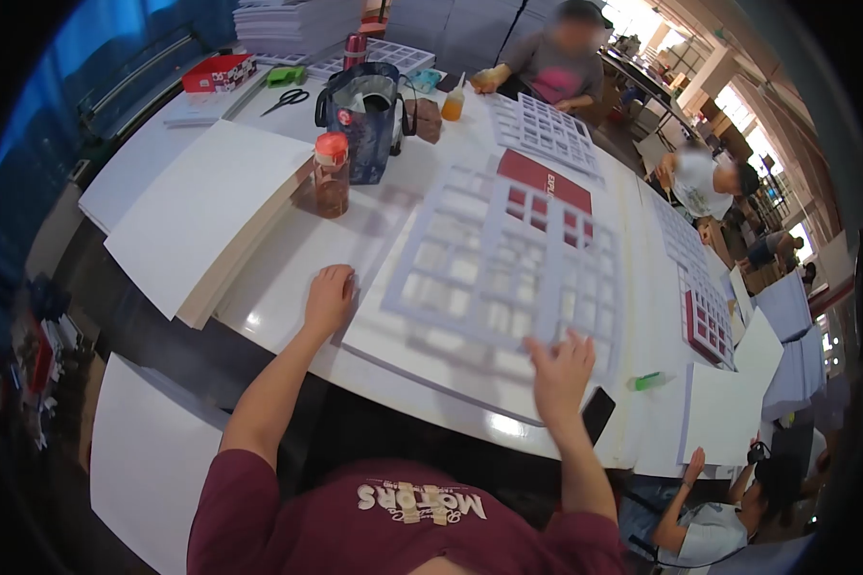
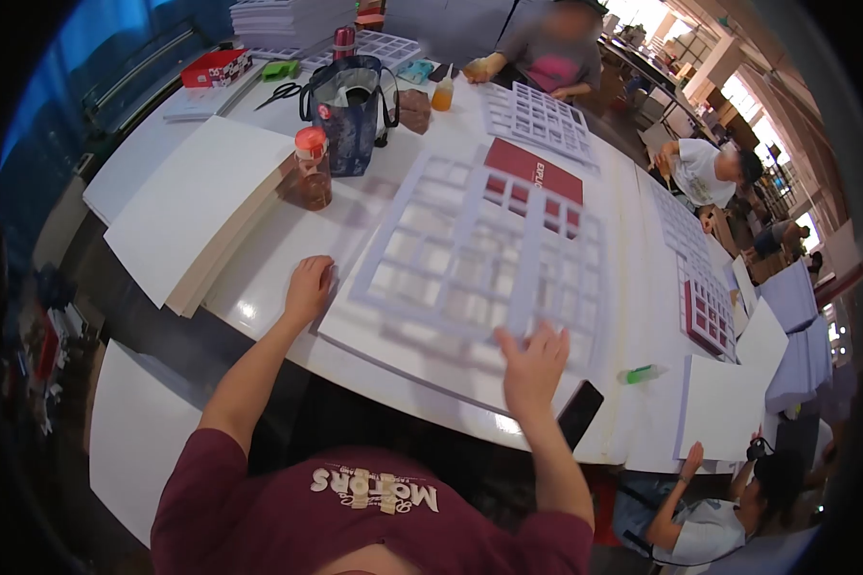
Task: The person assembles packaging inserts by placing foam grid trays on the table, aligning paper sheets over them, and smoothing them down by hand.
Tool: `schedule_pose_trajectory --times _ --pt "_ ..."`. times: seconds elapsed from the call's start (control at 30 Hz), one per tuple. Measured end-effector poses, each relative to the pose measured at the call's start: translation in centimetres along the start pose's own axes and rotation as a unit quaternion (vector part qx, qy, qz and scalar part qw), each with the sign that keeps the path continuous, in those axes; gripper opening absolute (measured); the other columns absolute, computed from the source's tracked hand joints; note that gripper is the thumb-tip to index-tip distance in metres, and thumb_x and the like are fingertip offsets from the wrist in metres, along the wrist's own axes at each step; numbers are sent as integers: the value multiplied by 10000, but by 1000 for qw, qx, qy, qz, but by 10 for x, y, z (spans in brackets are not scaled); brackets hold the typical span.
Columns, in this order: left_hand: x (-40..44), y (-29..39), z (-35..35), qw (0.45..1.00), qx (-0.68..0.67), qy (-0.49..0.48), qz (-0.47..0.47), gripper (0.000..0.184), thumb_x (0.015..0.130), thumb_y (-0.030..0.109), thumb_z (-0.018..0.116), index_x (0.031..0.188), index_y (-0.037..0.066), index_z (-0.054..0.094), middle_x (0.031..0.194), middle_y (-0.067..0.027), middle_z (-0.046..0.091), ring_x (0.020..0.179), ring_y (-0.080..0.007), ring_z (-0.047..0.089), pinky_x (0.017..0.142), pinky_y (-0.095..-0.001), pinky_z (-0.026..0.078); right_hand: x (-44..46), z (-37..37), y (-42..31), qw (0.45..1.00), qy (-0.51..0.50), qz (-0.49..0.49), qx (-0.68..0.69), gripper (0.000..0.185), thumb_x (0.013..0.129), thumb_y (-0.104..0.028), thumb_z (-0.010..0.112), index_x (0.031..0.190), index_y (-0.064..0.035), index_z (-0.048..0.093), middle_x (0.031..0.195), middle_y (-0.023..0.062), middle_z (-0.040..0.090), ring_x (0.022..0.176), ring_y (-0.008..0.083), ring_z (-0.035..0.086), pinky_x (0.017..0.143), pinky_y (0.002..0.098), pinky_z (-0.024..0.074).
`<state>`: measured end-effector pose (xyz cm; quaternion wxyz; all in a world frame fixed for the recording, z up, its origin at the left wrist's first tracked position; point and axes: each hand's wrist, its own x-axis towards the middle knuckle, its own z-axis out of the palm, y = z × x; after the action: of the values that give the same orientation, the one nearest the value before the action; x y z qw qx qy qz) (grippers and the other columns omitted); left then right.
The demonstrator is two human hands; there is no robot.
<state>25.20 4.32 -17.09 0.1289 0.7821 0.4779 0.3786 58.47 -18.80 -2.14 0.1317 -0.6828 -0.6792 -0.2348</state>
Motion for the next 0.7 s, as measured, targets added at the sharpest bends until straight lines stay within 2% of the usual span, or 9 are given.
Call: schedule_pose_trajectory --times 0.07,0.2,0.23,0.37,0.47,0.57,0.63,0.7 --pt "-1 -7 8 1000 18 3 16 174 885 77 592 1048 21 616 1129 -138 642 1091 -339 567 920 -441 442 -41 -6 -25 999 -26 -15 45 317 777 -117 657 1068 -231 711 873 119 512 1115 387 522 1071 617 316" --pt "-2 -2 5 1000 17 -5 19 189 879 77 596 1060 28 621 1145 -135 642 1099 -335 567 931 -433 440 -76 -11 -56 989 -112 -21 92 331 785 -132 691 1097 -241 697 866 114 518 1078 370 533 1071 619 311" --pt "-2 -2 5 1000 11 -4 20 194 882 82 595 1066 28 622 1144 -137 644 1100 -339 566 934 -435 440 -75 -8 -58 988 -112 -18 104 346 833 -110 562 1137 -225 681 856 134 522 1074 385 538 1080 629 294" --pt "-10 -11 6 999 -38 10 -7 237 920 134 585 1123 19 626 1118 -155 653 1054 -351 588 929 -431 456 -63 11 -63 993 -88 -6 84 354 847 -104 546 1158 -216 674 911 160 564 1089 387 538 1076 623 302" --pt "-11 -8 -1 984 -118 -27 -128 288 973 202 564 1183 14 621 1114 -153 664 1032 -310 624 927 -389 471 -60 32 -58 994 -89 -2 66 406 823 -141 624 1218 -232 647 970 160 585 1111 391 533 1077 621 302" --pt "-24 -9 -4 958 -242 -28 -153 357 1005 252 542 1256 3 587 1139 -153 660 1038 -252 638 947 -341 466 -62 13 -54 994 -71 22 79 626 749 -210 782 1337 -200 567 1086 155 593 1151 365 507 1070 586 307" --pt "-40 0 -17 934 -310 -21 -178 399 1022 272 516 1300 -13 550 1182 -166 643 1074 -229 621 977 -333 452 -75 9 -36 984 -64 118 117 725 727 -246 813 1375 -114 516 1154 165 585 1174 362 495 1060 562 317" --pt "-61 10 -34 925 -323 -44 -196 437 981 232 592 1323 -30 520 1188 -165 626 1109 -236 593 997 -342 447 -99 8 -13 967 -54 212 129 804 721 -291 827 1397 -38 471 1214 180 560 1186 360 493 1041 532 343"
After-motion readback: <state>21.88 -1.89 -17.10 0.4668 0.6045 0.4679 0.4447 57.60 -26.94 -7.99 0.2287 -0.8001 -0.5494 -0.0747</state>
